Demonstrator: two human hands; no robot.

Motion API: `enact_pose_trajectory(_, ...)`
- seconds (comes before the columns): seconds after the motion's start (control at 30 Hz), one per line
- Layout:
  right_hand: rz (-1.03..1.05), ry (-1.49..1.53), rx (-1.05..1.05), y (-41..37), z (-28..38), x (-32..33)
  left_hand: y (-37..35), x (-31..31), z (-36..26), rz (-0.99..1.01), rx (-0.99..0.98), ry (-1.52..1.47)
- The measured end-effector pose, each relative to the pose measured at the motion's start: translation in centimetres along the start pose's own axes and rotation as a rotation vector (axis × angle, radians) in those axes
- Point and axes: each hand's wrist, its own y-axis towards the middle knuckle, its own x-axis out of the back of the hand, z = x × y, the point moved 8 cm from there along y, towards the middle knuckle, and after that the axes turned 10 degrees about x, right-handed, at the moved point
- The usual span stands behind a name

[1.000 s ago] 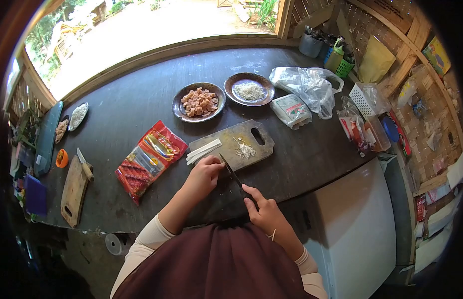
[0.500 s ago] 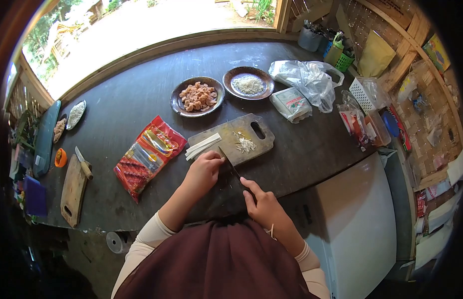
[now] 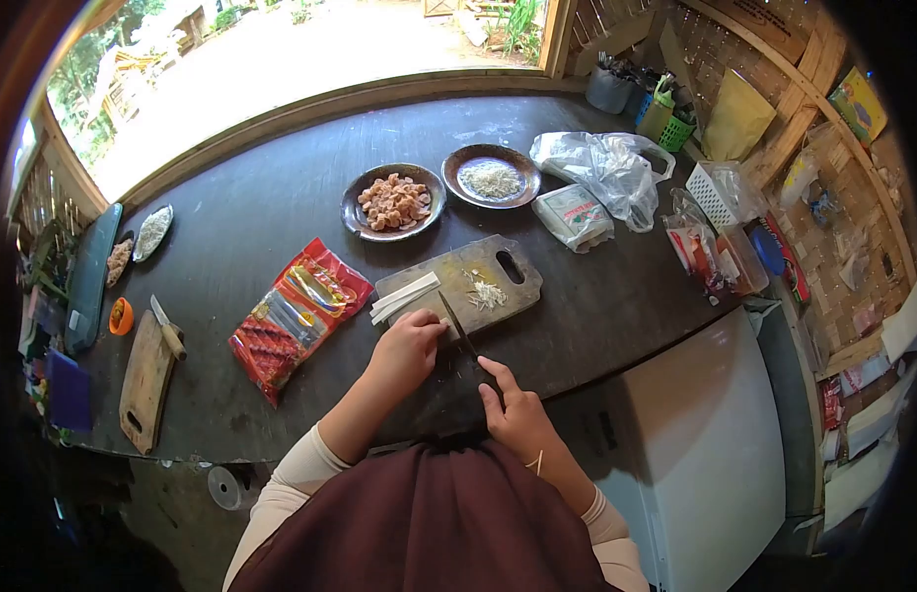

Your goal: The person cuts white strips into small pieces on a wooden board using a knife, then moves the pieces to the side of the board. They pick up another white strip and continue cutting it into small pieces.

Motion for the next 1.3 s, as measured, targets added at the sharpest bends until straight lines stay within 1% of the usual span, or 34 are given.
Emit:
enact_pose_trajectory(0.03,-0.021,-0.002,0.010,-0.1,0.2,0.2,0.0,0.0,0.0,-0.005,-0.002,-0.001)
enact_pose_trajectory(0.2,0.002,-0.003,0.003,-0.3,0.4,0.3,-0.1,0.1,0.1,-0.024,-0.006,-0.006)
enact_pose_trajectory(0.27,-0.001,-0.009,0.016,-0.3,0.1,0.3,-0.1,0.2,0.0,-0.064,-0.037,0.015)
enact_pose_trajectory(0.33,-0.036,-0.028,0.128,-0.2,0.5,0.4,-0.1,0.1,0.0,-0.063,-0.034,0.025)
enact_pose_trajectory(0.47,-0.022,-0.028,0.103,-0.3,0.4,0.5,-0.1,0.0,-0.1,-0.069,-0.049,0.057)
enact_pose_trajectory(0.53,-0.045,-0.038,0.157,-0.4,0.6,0.6,-0.1,0.1,-0.1,-0.065,-0.049,0.055)
enact_pose_trajectory(0.67,-0.022,-0.029,0.117,-0.5,0.4,0.5,-0.1,0.1,-0.1,-0.067,-0.039,0.044)
enact_pose_trajectory(0.73,-0.054,-0.004,0.185,-0.4,0.8,0.6,0.0,0.2,-0.2,-0.065,-0.040,0.045)
enact_pose_trajectory(0.77,-0.053,-0.004,0.182,-0.3,0.8,0.6,0.0,0.2,-0.3,-0.062,-0.044,0.048)
enact_pose_trajectory(0.83,-0.004,-0.033,0.105,0.0,0.6,0.5,0.0,0.2,-0.2,-0.057,-0.040,0.053)
enact_pose_trajectory(0.93,0.017,-0.028,0.041,0.8,1.0,0.3,-0.1,0.1,-0.3,-0.048,-0.036,0.052)
enact_pose_trajectory(0.97,0.018,-0.030,0.041,0.9,0.8,0.3,-0.1,0.1,-0.3,-0.046,-0.033,0.050)
enact_pose_trajectory(1.03,-0.030,-0.038,0.123,1.1,1.0,0.5,0.0,0.1,-0.1,-0.028,-0.023,0.045)
enact_pose_trajectory(1.07,-0.035,-0.040,0.118,1.0,1.2,0.7,0.0,-0.1,-0.1,-0.009,-0.016,0.040)
enact_pose_trajectory(1.13,0.011,0.003,0.002,0.8,0.8,0.6,0.0,-0.2,-0.1,-0.009,-0.029,0.019)
enact_pose_trajectory(1.17,0.007,0.003,0.008,0.5,0.6,0.6,0.1,-0.1,0.0,-0.017,-0.032,0.004)
enact_pose_trajectory(1.23,-0.026,-0.004,0.096,0.1,0.7,0.9,0.0,0.1,0.0,-0.021,-0.039,0.001)
enact_pose_trajectory(1.3,-0.012,-0.004,0.070,0.2,0.6,0.8,-0.1,0.0,-0.1,-0.018,-0.046,-0.010)
